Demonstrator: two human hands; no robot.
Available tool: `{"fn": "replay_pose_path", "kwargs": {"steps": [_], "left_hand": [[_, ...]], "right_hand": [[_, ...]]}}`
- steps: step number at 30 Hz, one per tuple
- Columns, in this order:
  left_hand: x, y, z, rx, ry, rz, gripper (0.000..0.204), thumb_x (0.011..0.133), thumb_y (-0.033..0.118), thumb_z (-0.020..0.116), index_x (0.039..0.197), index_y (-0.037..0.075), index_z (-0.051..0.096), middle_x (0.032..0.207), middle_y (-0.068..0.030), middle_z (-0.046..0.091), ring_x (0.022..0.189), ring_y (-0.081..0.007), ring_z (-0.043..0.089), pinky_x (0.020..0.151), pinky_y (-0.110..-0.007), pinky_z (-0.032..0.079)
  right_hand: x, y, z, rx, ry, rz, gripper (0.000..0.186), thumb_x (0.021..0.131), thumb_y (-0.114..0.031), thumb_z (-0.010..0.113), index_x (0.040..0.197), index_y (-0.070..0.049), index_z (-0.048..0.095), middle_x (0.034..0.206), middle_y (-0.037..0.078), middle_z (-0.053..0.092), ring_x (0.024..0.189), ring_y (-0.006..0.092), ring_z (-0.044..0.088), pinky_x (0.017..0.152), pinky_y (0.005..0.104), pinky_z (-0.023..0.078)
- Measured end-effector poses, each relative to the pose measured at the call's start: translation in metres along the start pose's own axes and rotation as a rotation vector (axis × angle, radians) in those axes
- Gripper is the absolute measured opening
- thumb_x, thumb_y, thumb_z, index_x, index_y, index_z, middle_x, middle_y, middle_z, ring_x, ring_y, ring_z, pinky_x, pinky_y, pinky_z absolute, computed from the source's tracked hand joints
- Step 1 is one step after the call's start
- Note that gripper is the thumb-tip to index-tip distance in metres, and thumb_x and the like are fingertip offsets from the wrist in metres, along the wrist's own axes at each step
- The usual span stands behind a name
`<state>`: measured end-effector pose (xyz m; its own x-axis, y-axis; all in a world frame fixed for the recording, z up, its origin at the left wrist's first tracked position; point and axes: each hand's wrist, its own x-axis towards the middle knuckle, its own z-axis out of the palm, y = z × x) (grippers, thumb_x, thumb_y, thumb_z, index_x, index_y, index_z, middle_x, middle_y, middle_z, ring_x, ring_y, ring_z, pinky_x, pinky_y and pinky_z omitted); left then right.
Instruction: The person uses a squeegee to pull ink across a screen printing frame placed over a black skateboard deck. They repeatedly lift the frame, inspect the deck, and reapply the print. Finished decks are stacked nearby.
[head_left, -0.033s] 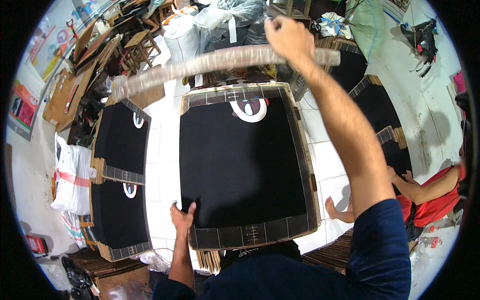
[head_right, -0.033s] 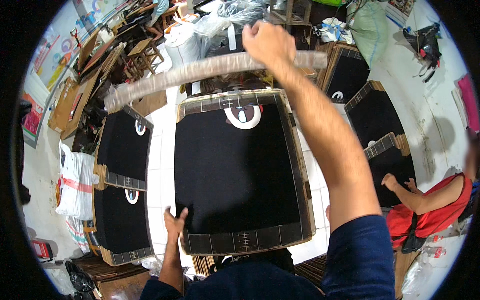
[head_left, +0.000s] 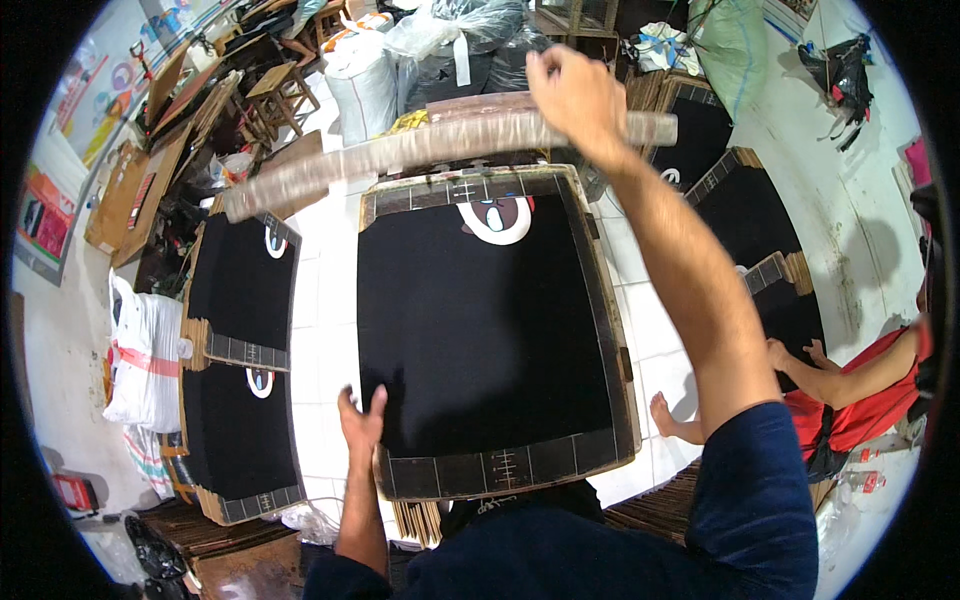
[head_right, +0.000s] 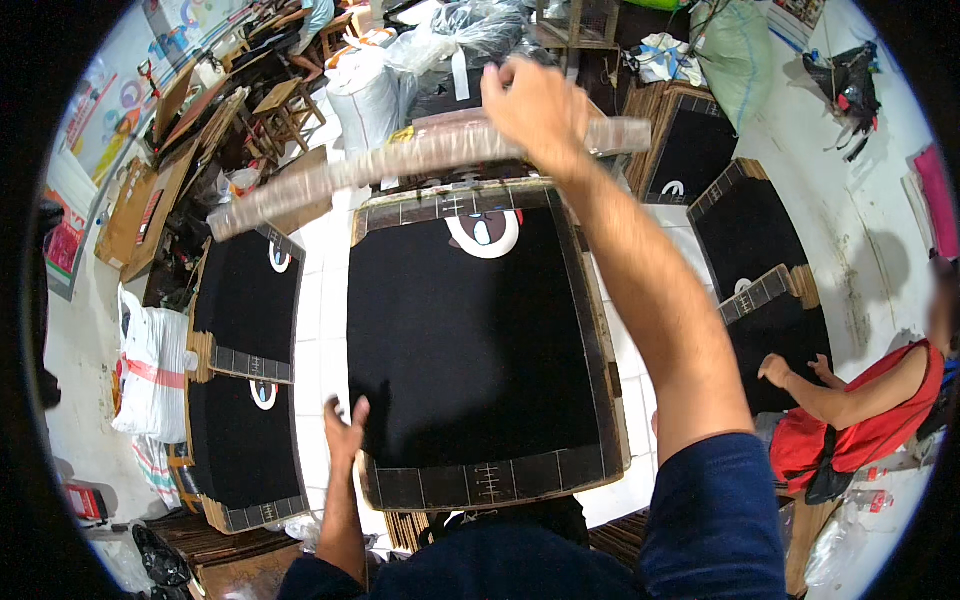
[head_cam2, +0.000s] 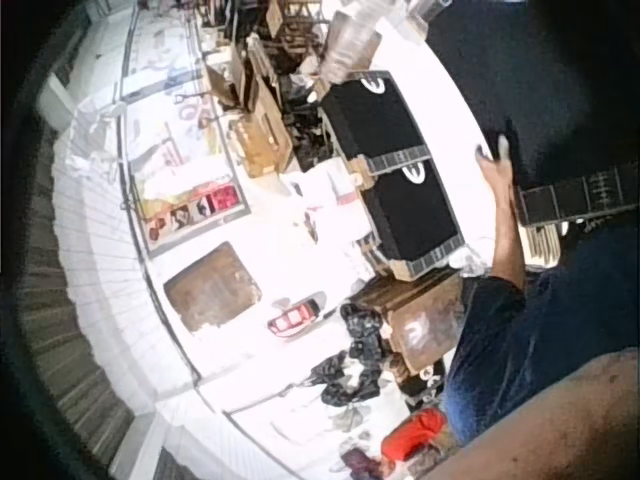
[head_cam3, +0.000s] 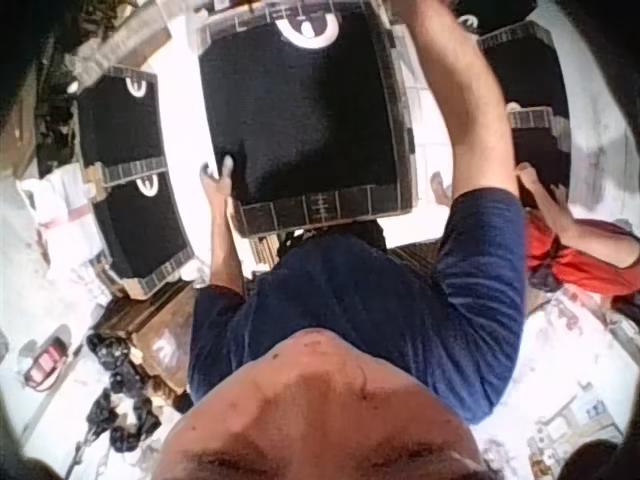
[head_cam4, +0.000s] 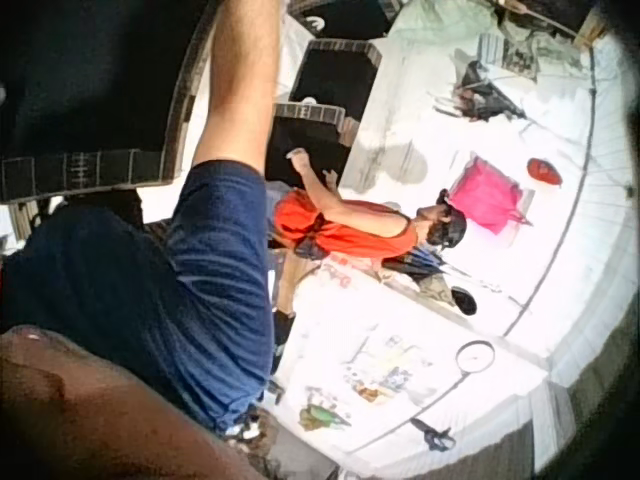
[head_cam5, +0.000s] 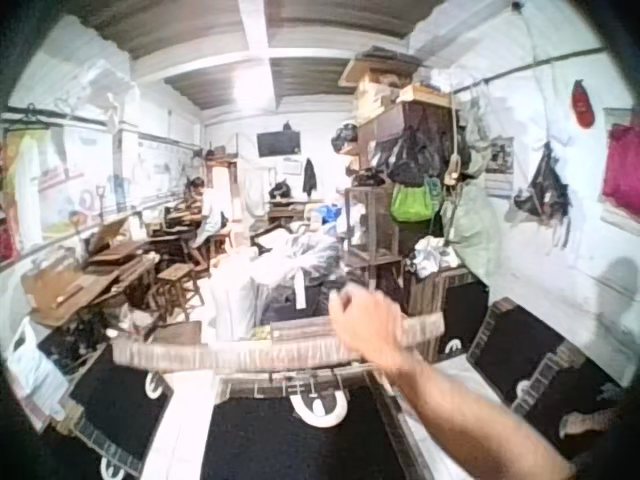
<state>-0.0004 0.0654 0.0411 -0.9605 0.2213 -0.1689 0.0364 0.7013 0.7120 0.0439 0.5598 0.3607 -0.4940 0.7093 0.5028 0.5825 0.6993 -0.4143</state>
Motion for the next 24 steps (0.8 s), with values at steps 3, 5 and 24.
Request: {"fn": "replay_pose_path", "kwargs": {"steps": [3,5,24], "left_hand": [[0.040,0.121,-0.002,-0.942,-0.186,0.237,0.064,0.110,0.050,0.048,0.150,0.000,0.042,0.144,-0.0219,0.056,0.128,-0.0326,0.061,0.106,-0.049,0.050],[0.046,0.171,0.007,-1.243,-0.184,0.183,0.069,0.107,0.062,0.045,0.147,0.005,0.044,0.133,-0.0146,0.058,0.116,-0.0287,0.063,0.096,-0.047,0.054],[0.021,0.064,0.159,0.514,-0.073,0.652,0.070,0.071,0.041,0.088,0.134,0.020,0.068,0.141,-0.0113,0.059,0.137,-0.0381,0.047,0.117,-0.066,0.026]], "right_hand": [[-0.068,0.032,0.032,0.153,0.166,-0.126,0.020,0.097,-0.032,0.066,0.093,-0.014,0.073,0.077,0.010,0.073,0.080,0.0310,0.073,0.073,0.0427,0.057],[-0.125,0.056,0.054,0.223,0.154,-0.162,0.014,0.094,-0.026,0.069,0.090,-0.013,0.072,0.077,0.009,0.072,0.075,0.0302,0.071,0.070,0.0426,0.056],[0.024,0.175,0.340,-0.202,-0.678,-0.500,0.068,0.075,-0.026,0.090,0.134,-0.007,0.061,0.125,0.013,0.068,0.124,0.0317,0.062,0.106,0.0458,0.048]]}}
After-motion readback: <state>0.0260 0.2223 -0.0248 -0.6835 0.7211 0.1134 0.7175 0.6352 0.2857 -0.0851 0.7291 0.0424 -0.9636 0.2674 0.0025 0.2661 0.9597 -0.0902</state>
